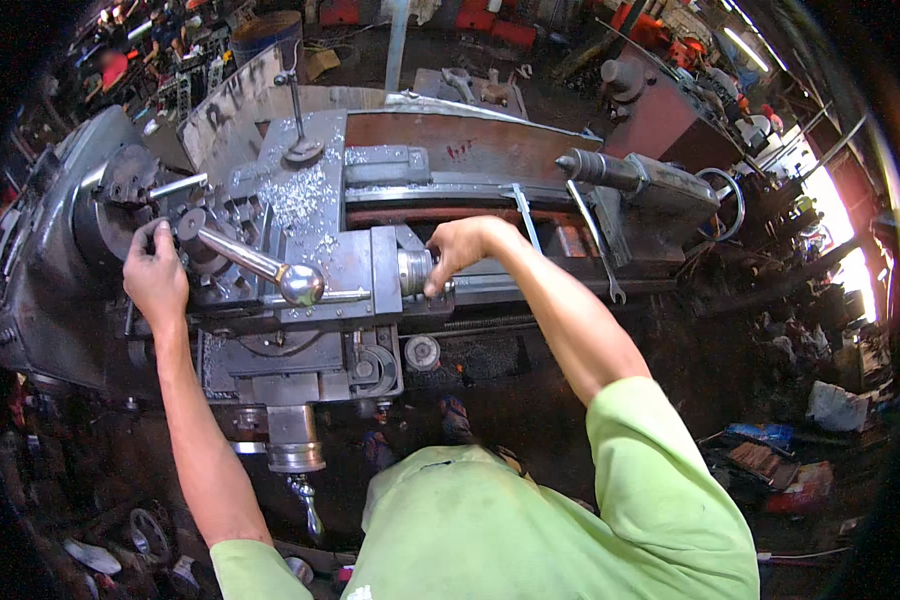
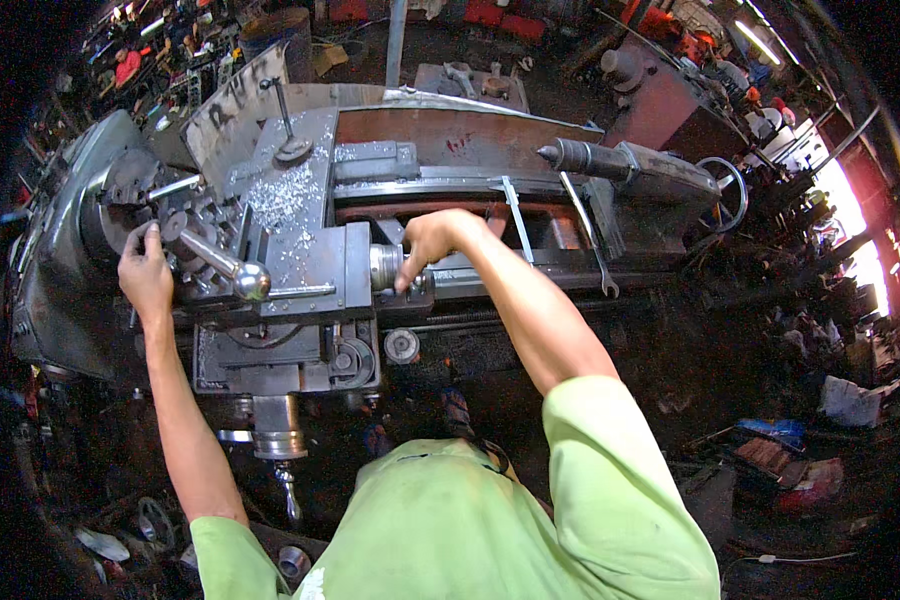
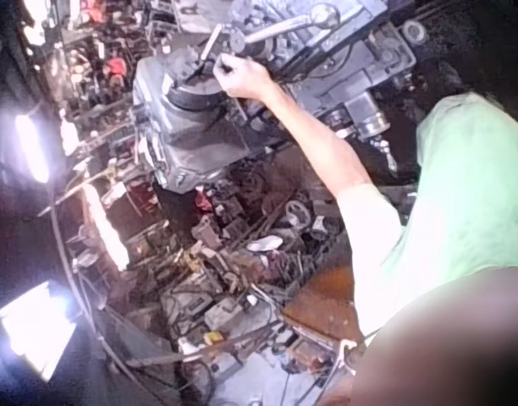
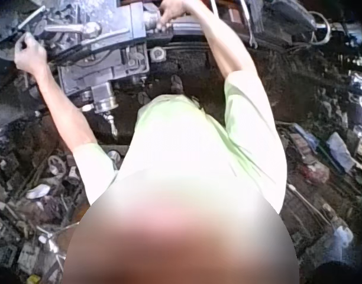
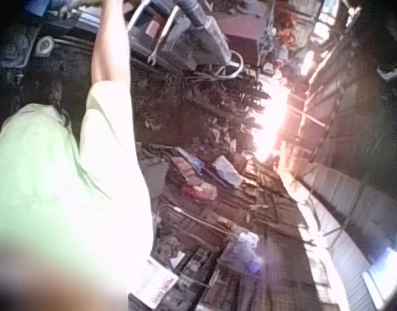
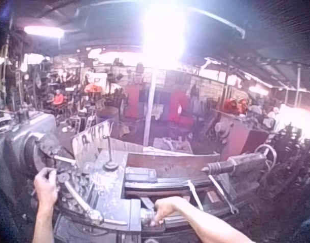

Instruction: The person operates a metal lathe, adjusting the chuck and tool post, then uses a caliper to measure a metal workpiece. They clean metal shavings with a brush and inspect the setup with a flashlight.

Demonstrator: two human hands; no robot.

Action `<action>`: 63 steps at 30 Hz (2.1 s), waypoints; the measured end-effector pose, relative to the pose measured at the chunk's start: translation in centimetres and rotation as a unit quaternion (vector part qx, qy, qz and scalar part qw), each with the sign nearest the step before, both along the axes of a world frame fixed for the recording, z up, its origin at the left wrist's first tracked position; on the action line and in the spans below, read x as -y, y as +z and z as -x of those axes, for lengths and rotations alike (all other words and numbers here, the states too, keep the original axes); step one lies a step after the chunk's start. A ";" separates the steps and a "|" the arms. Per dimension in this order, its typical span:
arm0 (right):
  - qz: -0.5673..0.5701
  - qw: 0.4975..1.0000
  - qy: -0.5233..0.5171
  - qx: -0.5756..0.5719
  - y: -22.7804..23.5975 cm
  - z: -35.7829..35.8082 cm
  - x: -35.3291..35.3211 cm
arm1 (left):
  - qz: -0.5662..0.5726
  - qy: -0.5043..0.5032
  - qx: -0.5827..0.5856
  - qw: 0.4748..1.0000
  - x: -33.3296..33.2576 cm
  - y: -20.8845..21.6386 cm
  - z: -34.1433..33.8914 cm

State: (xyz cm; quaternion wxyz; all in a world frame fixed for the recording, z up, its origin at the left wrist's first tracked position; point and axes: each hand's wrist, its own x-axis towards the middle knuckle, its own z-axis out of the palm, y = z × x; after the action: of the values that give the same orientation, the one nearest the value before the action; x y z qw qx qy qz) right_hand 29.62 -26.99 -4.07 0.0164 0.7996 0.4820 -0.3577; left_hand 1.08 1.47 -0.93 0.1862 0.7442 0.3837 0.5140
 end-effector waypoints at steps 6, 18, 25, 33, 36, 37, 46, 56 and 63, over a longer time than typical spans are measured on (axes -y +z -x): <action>-0.252 0.967 -0.038 -0.003 -2.9 15.1 15.2 | -0.018 -0.020 0.033 0.999 0.2 -0.5 -0.3; 0.041 0.995 -0.051 0.073 1.6 1.9 2.4 | 0.016 -0.036 0.043 0.998 -0.4 -0.9 -0.2; -0.395 0.816 -0.047 0.420 -8.4 9.7 8.7 | -0.006 -0.030 0.067 0.997 0.4 -0.9 -0.3; -0.223 0.959 0.039 0.170 -1.6 1.0 4.1 | -0.010 0.001 0.061 0.998 1.0 -0.3 -0.6; -0.138 0.969 0.052 0.196 -0.9 2.0 1.8 | 0.006 0.016 0.041 0.999 1.1 -0.2 -0.4; -0.135 0.950 0.033 0.279 -1.5 3.3 2.2 | 0.017 0.008 0.064 0.998 1.2 -0.3 -0.5; -0.346 0.838 -0.063 0.417 -4.6 6.5 10.2 | 0.043 -0.013 0.128 0.991 1.5 -0.5 -1.2; -0.205 0.884 -0.116 0.404 -5.6 9.4 8.4 | 0.043 -0.038 0.143 0.988 2.0 -0.6 -1.0; -0.247 0.965 -0.054 -0.068 -2.9 -1.1 5.3 | 0.008 -0.031 0.110 0.993 1.2 -0.7 -0.9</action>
State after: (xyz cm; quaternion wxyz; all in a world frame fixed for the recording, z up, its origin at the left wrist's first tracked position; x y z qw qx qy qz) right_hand 30.76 -32.29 -6.98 -0.2340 0.7776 0.5115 -0.2810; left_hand 1.96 0.22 -1.66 0.2494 0.6931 0.3413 0.5839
